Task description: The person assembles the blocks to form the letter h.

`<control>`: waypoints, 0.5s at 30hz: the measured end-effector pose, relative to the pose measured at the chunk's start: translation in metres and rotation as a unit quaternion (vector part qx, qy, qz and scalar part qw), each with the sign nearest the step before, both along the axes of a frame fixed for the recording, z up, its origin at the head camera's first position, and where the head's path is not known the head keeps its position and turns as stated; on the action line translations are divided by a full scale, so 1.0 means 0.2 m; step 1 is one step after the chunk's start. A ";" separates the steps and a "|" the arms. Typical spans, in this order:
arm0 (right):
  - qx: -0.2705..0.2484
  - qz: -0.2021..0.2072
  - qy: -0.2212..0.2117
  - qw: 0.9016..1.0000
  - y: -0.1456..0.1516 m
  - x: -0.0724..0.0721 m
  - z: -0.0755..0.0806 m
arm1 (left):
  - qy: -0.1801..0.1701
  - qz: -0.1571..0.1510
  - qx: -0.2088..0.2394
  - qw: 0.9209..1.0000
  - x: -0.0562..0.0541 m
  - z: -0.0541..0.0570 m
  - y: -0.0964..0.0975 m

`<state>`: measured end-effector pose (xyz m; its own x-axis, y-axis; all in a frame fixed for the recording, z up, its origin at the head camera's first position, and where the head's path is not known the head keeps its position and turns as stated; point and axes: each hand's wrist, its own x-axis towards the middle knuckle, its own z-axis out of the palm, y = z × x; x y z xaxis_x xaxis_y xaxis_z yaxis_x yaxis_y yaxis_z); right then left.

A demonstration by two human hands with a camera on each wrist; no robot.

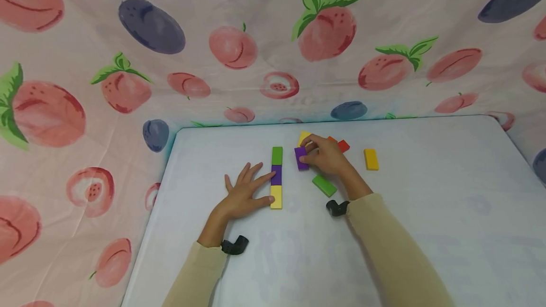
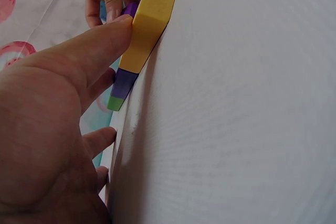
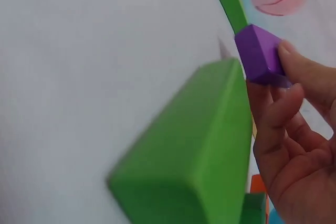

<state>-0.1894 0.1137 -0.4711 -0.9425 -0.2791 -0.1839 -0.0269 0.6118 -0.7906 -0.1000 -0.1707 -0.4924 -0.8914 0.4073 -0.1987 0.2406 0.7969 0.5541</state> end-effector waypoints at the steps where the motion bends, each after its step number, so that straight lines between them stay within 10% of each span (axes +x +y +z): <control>1: -0.007 -0.008 0.000 1.000 -0.01 0.00 0.00 | -0.001 0.000 0.000 1.000 0.00 0.00 0.00; 15: -0.118 -0.090 -0.017 0.989 -0.12 -0.03 -0.02 | -0.005 0.006 -0.004 1.000 0.00 0.00 0.00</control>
<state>-0.1958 0.0893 -0.4752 -0.9753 -0.1463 -0.1653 0.0939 0.4028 -0.9105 -0.1003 -0.1699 -0.4914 -0.8940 0.3958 -0.2102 0.2264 0.8037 0.5503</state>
